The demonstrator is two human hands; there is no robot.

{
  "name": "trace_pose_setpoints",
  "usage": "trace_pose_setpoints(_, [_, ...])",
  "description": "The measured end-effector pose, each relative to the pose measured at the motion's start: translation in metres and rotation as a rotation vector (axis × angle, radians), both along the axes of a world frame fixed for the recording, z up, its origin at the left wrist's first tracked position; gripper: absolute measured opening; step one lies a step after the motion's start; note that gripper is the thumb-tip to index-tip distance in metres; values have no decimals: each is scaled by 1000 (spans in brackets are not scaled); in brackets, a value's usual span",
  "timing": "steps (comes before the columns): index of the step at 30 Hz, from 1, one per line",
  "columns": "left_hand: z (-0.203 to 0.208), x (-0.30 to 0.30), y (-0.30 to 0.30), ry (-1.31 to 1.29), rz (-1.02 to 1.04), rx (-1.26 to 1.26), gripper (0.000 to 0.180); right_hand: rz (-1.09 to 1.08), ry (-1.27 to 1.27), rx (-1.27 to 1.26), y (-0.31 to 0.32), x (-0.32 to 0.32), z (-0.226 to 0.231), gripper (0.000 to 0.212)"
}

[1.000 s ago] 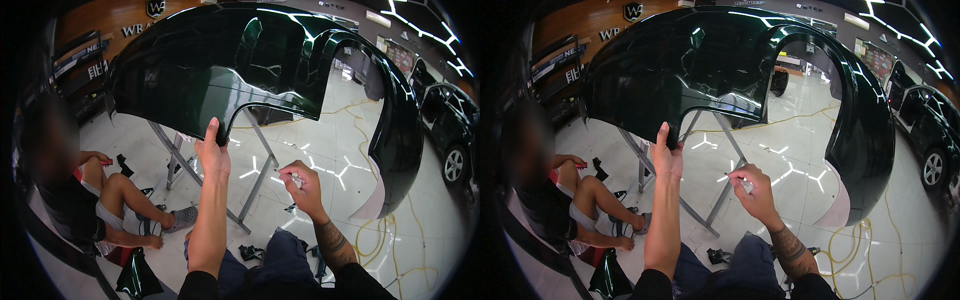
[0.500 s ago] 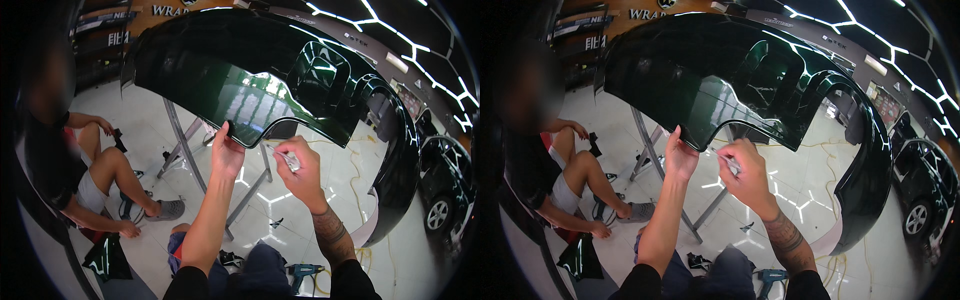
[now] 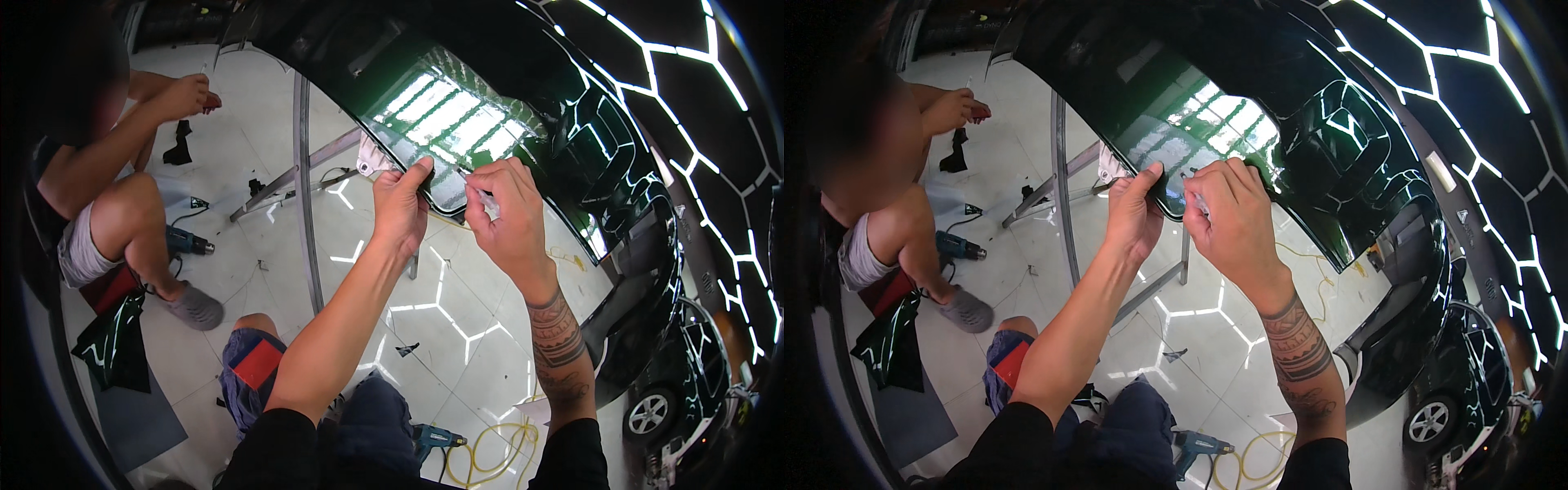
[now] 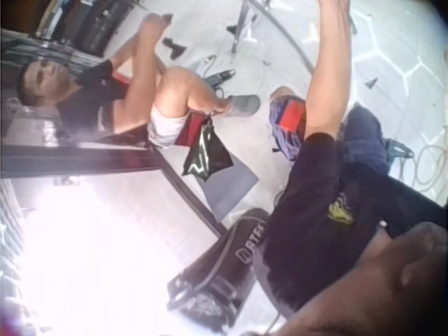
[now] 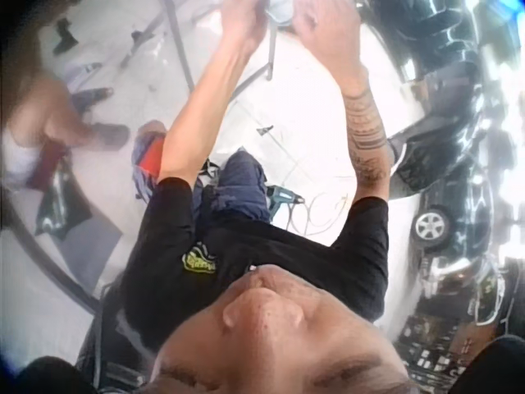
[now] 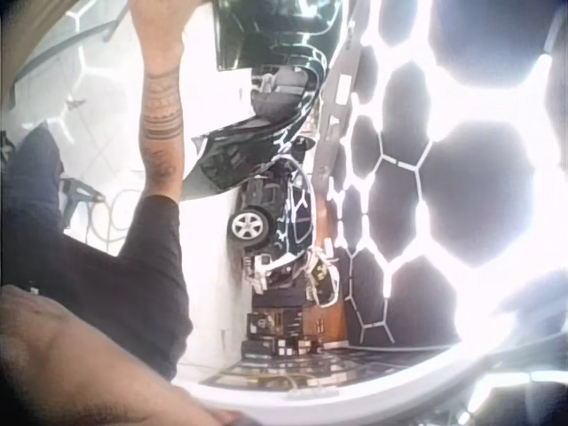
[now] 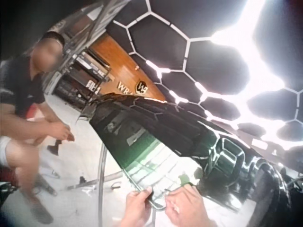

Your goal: The person applies a dark vinyl wrap to a car bumper using a heat gun to soften the material and a squeegee to smooth it out. They trim excess wrap with a knife and tuck edges into crevices.

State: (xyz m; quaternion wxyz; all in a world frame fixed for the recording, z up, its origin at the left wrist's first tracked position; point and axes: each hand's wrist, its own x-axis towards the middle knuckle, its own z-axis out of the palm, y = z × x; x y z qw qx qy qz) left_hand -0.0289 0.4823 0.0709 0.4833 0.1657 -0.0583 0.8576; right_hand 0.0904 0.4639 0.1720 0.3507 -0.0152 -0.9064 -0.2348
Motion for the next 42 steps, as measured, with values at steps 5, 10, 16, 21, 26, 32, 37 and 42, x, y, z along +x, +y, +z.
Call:
trace_pose_setpoints(5, [-5, -3, 1, 47, -4, 12, 11, 1, -40, -5, 0, -11, 0, 22])
trace_pose_setpoints(10, [-15, -5, 2, -24, -63, 128, 16, -19, -83, -2, -1, -17, 4, 20])
trace_pose_setpoints(16, [-7, -7, -1, -31, -84, 109, 27, -57, -137, 48, 1, -18, 5, 22])
trace_pose_setpoints(21, [-9, -5, 1, -18, -103, 117, 26, -82, -147, 54, 3, -15, 3, 20])
trace_pose_setpoints(26, [-14, -10, 3, 21, -88, 101, 25, -90, -148, 52, 1, -19, 3, 18])
trace_pose_setpoints(32, [-12, -9, 1, -5, -97, 84, 21, -89, -143, 80, 3, -19, 2, 19])
trace_pose_setpoints(37, [-13, -9, 1, -4, -105, 85, 21, -104, -148, 92, 1, -19, 2, 19])
trace_pose_setpoints(42, [-12, -9, 3, -34, -101, 67, 20, -106, -156, 100, 1, -21, 3, 19])
